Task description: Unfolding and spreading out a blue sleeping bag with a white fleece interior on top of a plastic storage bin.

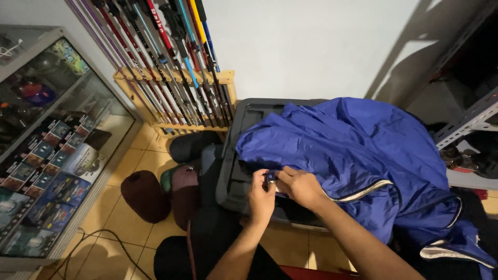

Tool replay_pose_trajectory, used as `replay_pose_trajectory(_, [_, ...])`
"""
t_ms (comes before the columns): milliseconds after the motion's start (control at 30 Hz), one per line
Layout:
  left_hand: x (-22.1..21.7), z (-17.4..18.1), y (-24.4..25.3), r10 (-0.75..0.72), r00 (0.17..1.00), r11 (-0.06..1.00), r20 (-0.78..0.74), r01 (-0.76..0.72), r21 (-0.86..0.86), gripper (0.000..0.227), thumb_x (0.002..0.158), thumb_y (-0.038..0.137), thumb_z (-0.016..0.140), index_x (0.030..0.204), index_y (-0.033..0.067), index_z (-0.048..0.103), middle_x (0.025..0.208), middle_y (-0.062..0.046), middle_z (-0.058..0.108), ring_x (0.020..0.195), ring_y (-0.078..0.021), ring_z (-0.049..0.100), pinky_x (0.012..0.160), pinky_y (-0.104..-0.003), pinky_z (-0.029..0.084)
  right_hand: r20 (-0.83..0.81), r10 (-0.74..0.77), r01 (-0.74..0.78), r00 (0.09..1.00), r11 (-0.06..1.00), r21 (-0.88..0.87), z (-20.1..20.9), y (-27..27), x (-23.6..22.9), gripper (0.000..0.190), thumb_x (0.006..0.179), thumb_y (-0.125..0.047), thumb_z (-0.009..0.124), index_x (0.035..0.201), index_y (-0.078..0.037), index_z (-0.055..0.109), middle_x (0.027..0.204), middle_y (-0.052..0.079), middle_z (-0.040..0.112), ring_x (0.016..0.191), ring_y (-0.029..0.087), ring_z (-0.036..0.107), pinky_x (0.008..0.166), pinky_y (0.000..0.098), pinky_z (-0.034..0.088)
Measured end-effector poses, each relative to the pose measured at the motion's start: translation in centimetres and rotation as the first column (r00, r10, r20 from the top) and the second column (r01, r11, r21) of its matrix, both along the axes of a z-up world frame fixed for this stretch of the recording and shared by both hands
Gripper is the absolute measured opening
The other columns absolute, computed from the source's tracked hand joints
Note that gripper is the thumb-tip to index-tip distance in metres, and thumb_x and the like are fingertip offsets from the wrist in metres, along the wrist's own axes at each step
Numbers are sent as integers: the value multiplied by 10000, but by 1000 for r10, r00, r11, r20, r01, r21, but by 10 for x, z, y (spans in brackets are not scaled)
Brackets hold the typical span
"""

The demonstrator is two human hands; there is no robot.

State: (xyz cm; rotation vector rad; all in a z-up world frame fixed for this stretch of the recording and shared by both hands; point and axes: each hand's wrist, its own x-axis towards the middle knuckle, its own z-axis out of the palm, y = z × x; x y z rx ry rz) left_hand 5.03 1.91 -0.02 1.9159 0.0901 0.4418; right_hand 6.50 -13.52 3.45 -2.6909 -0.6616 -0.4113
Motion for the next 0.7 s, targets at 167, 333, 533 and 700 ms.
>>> replay_pose_trajectory(167, [4, -6, 0, 62, 998, 997, 7, -62, 50, 368, 786, 64, 623, 1124, 190, 695, 905, -116, 786, 863, -354, 756, 761, -457, 623, 70, 18, 3, 997, 959, -284, 30, -3, 4, 135, 925, -314, 607, 1057, -315, 638, 915, -82, 658, 742, 210, 736, 658, 345, 585])
replay_pose_trajectory(333, [30, -81, 2, -84, 984, 963, -155, 40, -267, 228, 858, 157, 627, 1021, 182, 785, 1011, -109, 800, 1024, -267, 751, 914, -371, 586, -215, 93, -118, 972, 987, -107, 35, -15, 21, 189, 907, -457, 654, 884, -270, 641, 860, -58, 654, 847, 297, 721, 697, 398, 573])
replay_pose_trajectory(533, [49, -104, 13, -201, 966, 916, -164, 126, -381, 240, 833, 255, 666, 1003, 170, 813, 906, -21, 760, 844, -156, 697, 664, -275, 597, -466, 68, 69, 882, 960, 270, 34, -9, 26, 188, 871, -211, 729, 1017, -94, 710, 916, 170, 759, 915, 433, 728, 778, 478, 560])
replay_pose_trajectory(700, [17, -29, 7, -424, 867, 597, -260, 52, -801, 460, 872, 96, 564, 1320, 108, 667, 1158, -71, 627, 1041, -228, 582, 944, -457, 559, -568, 68, 235, 820, 865, 444, 52, 0, 17, 94, 921, -222, 693, 950, -157, 754, 814, 90, 772, 772, 262, 714, 721, 366, 548])
